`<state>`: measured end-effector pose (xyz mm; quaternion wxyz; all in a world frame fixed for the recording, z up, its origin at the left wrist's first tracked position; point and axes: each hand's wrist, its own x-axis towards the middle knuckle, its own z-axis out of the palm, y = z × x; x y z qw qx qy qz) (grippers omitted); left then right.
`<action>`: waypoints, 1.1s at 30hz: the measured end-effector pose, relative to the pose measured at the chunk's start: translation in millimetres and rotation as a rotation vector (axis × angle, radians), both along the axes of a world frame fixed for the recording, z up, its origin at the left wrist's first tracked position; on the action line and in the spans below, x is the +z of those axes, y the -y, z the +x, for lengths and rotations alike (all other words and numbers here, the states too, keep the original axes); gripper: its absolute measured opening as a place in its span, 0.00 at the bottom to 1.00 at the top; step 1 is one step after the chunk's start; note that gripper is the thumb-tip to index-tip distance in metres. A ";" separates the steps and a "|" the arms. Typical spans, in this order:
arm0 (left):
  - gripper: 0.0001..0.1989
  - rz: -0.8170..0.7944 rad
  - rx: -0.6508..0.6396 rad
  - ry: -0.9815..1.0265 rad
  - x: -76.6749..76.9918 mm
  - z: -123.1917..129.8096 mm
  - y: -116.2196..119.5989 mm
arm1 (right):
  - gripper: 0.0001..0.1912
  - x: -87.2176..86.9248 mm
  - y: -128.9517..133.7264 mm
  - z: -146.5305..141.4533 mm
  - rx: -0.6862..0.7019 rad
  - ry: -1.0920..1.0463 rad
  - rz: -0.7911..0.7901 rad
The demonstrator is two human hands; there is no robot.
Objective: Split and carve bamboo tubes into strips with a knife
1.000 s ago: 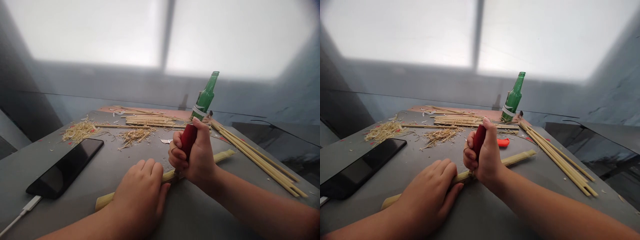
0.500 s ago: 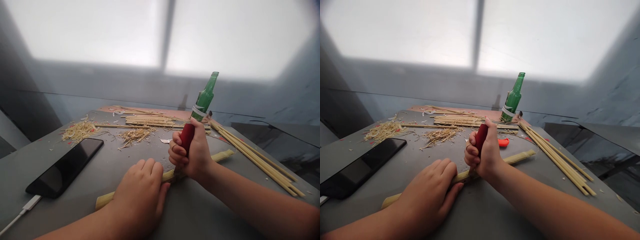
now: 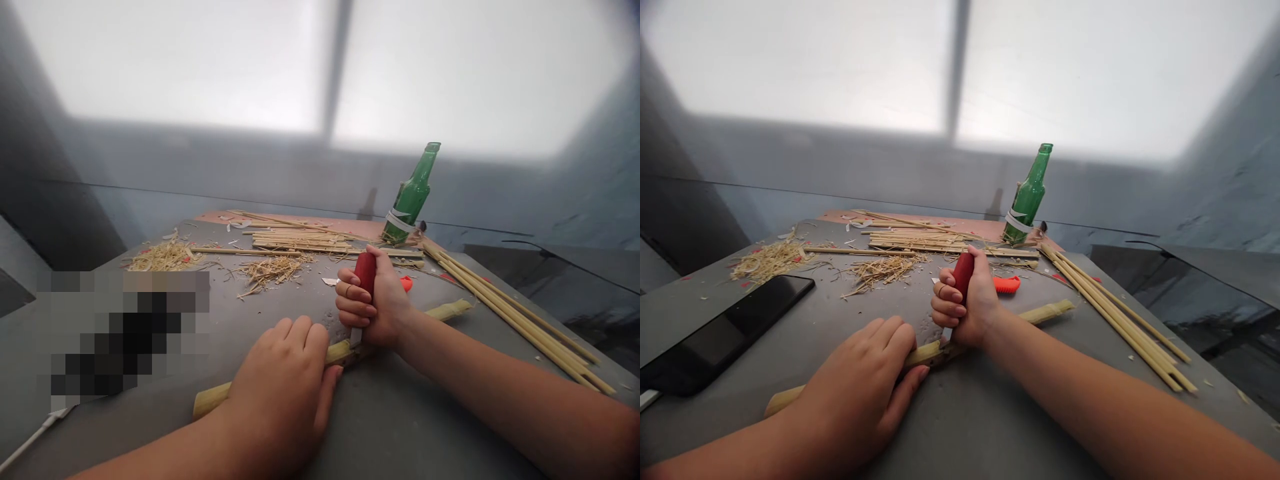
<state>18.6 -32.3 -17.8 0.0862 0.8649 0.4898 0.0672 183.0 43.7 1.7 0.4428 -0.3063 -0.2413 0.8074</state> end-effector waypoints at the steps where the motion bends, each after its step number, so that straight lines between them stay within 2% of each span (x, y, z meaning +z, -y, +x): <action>1: 0.10 -0.002 0.000 -0.002 -0.1 0.0 0.1 | 0.38 -0.2 0.1 0.2 0.009 -0.005 0.008; 9: 0.11 0.016 -0.013 0.000 -1.7 -1.6 -1.9 | 0.39 -1.3 3.6 -3.1 0.197 0.000 0.073; 19: 0.11 0.002 -0.005 -0.021 2.2 -1.0 -0.4 | 0.39 -7.2 4.9 2.8 -0.064 -0.119 0.166; 33: 0.11 -0.003 -0.011 -0.020 2.9 -1.3 -0.3 | 0.40 -5.5 4.6 0.7 -0.043 -0.090 0.128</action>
